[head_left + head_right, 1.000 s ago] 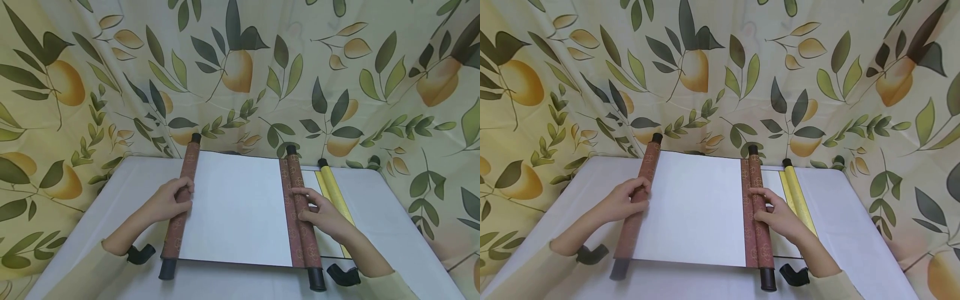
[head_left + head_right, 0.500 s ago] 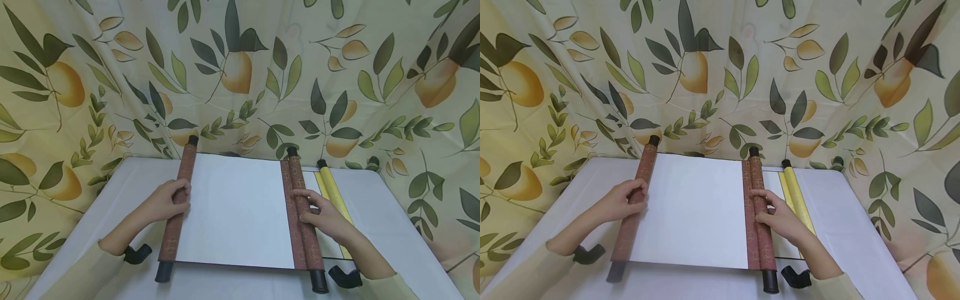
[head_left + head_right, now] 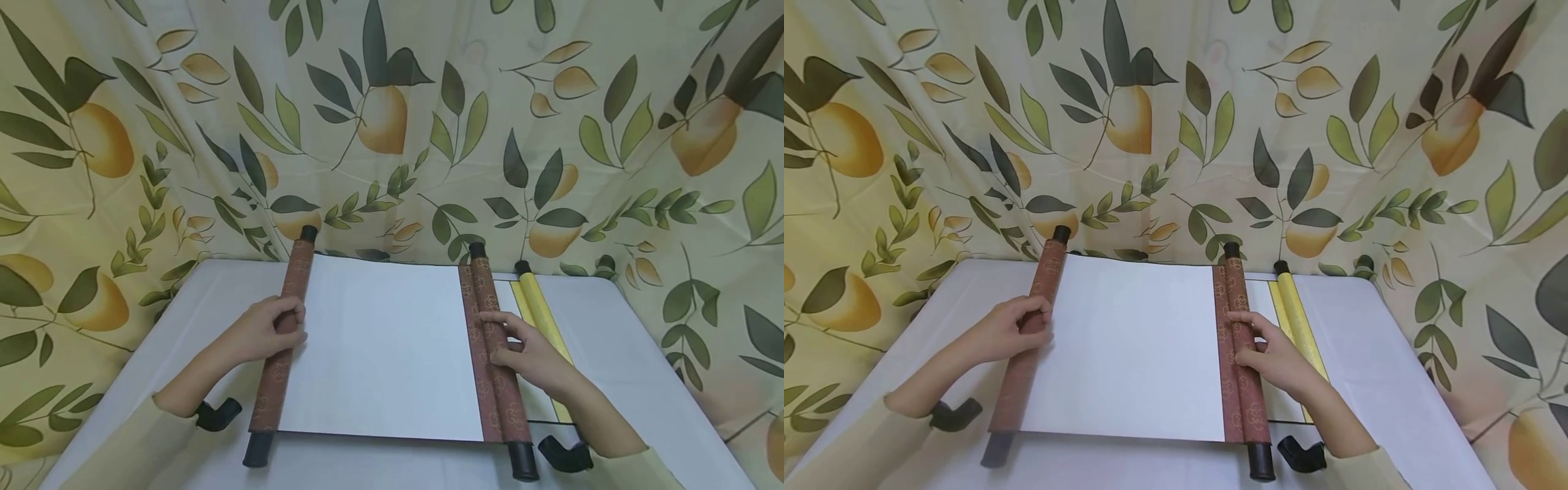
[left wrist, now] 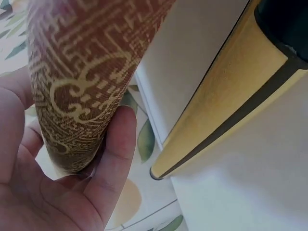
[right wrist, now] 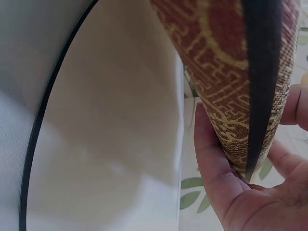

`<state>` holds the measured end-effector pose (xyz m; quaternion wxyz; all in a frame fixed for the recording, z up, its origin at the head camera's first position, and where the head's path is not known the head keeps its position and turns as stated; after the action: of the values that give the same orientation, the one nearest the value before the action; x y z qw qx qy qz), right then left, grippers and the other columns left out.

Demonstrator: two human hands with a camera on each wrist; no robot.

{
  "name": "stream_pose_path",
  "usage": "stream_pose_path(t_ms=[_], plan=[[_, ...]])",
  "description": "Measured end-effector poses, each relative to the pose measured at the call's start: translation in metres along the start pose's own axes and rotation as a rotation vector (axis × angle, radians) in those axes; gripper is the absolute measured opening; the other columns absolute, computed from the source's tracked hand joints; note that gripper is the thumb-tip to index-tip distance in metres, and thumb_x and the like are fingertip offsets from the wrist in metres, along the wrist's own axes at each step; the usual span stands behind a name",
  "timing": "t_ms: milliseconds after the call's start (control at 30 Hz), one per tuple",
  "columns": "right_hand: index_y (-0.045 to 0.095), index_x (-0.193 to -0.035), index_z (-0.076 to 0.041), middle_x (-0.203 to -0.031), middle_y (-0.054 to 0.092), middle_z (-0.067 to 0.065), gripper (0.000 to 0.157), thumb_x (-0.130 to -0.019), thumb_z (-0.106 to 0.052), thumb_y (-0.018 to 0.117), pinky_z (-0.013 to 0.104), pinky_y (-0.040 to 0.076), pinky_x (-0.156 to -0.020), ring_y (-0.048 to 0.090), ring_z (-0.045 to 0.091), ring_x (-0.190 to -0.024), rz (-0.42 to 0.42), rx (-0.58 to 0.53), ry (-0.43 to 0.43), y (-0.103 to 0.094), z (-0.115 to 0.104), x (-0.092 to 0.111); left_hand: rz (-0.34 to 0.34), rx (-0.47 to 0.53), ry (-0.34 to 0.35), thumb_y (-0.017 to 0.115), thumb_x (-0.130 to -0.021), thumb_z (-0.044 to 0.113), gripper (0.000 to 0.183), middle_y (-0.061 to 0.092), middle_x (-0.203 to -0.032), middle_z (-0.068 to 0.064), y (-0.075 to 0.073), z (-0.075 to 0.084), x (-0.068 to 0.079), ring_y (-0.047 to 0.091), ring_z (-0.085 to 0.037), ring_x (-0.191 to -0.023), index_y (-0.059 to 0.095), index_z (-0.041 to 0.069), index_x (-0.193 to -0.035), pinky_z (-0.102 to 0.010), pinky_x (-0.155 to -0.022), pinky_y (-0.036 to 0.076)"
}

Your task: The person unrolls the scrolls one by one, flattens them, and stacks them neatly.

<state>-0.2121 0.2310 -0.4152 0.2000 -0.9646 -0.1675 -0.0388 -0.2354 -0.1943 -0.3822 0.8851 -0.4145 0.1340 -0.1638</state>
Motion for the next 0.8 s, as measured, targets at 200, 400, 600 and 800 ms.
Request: stream_pose_path(t_ms=[200,400,600,800], plan=[[0.04,-0.148,-0.015,-0.144,0.036,0.03,0.063,-0.09,-0.002,0.062,0.043,0.058,-0.077,0.06,0.037,-0.108,0.001,-0.004,0.008,-0.001,0.0,0.002,-0.004,0.004,0.015,0.075,-0.08,0.005,0.023,0.052,-0.081,0.0,-0.001,-0.001,0.0,0.044,-0.017,-0.074,0.057,0.016,-0.089,-0.029,-0.059,0.038],[0.04,-0.148,-0.015,-0.144,0.037,0.029,0.063,-0.091,-0.003,0.061,0.044,0.058,-0.078,0.059,0.039,-0.112,0.013,-0.002,0.023,-0.002,-0.001,0.004,0.012,-0.029,0.023,0.067,-0.081,0.006,0.018,0.058,-0.085,0.0,-0.007,-0.001,0.0,0.045,-0.018,-0.075,0.065,0.02,-0.092,-0.031,-0.059,0.038],[0.039,-0.149,-0.014,-0.144,0.038,0.029,0.063,-0.091,-0.003,0.062,0.045,0.058,-0.079,0.057,0.041,-0.116,0.016,0.002,0.016,-0.003,0.0,0.004,0.01,-0.04,0.031,0.069,-0.083,0.009,0.014,0.055,-0.082,0.001,-0.01,-0.001,0.001,0.045,-0.017,-0.075,0.064,0.021,-0.089,-0.031,-0.06,0.038],[0.039,-0.149,-0.014,-0.144,0.038,0.03,0.063,-0.091,-0.002,0.061,0.045,0.059,-0.078,0.057,0.041,-0.115,0.014,-0.005,0.017,-0.003,0.001,0.004,0.013,-0.043,0.048,0.078,-0.081,0.008,0.024,0.05,-0.076,0.003,-0.013,-0.003,0.002,0.044,-0.016,-0.072,0.057,0.018,-0.085,-0.028,-0.059,0.038]])
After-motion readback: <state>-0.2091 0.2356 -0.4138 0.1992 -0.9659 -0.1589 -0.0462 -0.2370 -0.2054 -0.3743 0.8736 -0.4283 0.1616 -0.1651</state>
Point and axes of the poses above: each hand's wrist, its own x-axis away from the middle knuckle, its own y-axis out of the palm, z = x × y, the point moved 6 cm from there along -x, towards the middle knuckle
